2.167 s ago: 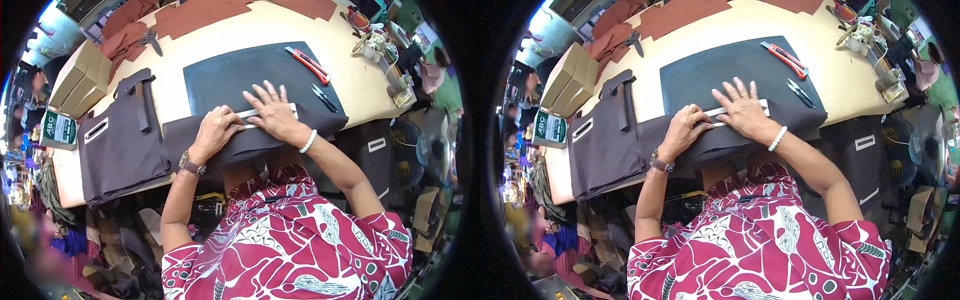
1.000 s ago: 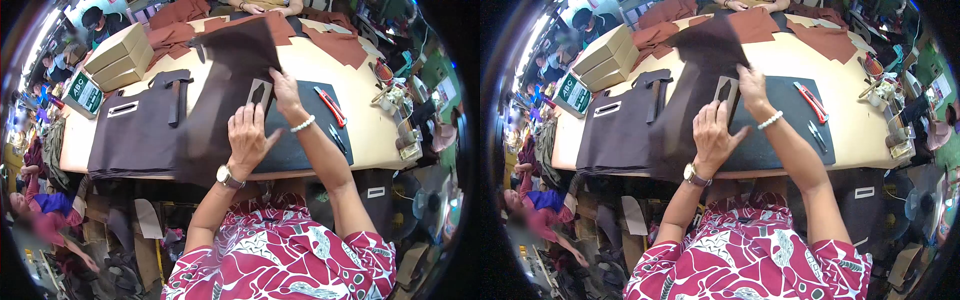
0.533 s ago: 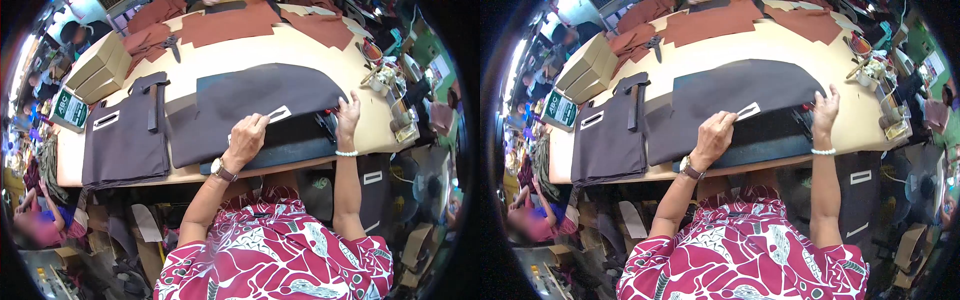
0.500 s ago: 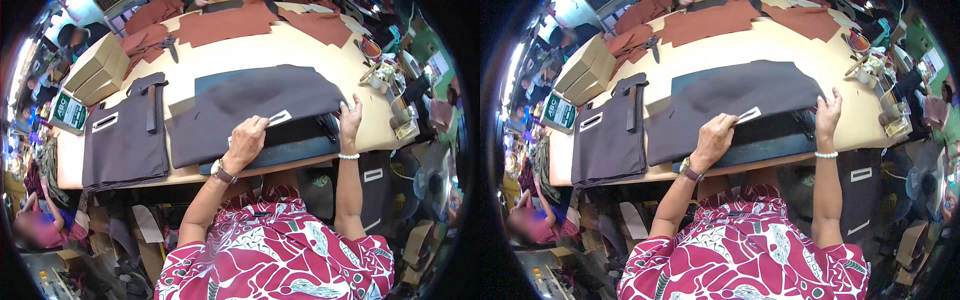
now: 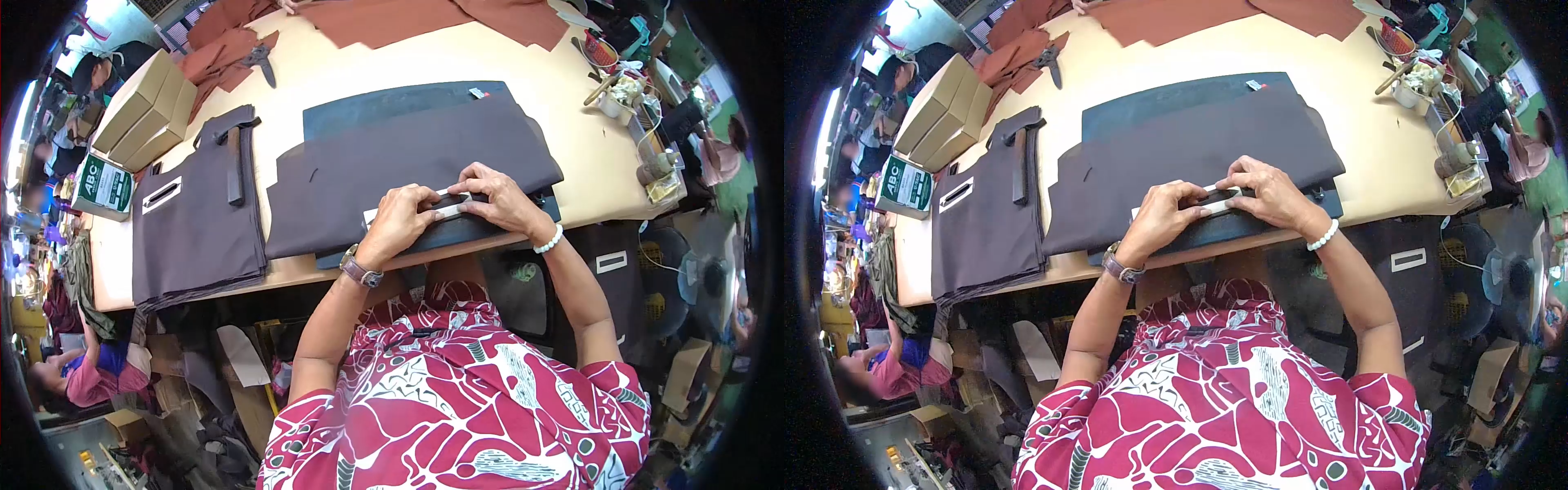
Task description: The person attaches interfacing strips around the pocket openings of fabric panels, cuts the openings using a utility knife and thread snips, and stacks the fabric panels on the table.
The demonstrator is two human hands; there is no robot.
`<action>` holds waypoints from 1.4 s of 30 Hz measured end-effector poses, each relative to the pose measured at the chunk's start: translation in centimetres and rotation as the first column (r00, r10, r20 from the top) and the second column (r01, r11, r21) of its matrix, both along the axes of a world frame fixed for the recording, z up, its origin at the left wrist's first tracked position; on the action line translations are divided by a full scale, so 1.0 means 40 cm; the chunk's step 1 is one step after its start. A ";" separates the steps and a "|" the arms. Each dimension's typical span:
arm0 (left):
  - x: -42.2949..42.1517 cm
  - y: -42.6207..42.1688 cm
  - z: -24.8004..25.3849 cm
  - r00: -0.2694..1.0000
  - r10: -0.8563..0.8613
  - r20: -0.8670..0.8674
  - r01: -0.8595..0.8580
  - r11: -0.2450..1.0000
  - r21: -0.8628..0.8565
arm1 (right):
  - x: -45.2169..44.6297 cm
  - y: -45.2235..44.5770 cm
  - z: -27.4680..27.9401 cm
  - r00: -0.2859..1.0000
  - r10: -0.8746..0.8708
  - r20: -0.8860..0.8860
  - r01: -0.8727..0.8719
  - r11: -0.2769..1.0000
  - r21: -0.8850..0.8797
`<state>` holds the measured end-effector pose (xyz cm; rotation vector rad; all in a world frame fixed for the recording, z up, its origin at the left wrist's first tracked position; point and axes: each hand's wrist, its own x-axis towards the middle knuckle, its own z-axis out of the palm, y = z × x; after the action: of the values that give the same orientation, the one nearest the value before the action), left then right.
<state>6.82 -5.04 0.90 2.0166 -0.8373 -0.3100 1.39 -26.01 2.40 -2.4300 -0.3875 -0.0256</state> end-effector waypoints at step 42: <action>-0.068 0.229 -0.005 0.947 0.122 0.297 -0.139 0.990 0.038 | 0.003 0.064 -0.062 0.962 -0.063 0.266 0.164 0.912 -0.377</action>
<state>4.12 4.12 0.69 2.1942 -0.8778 0.0448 1.52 -23.43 -0.09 -2.8615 -0.3891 -0.3376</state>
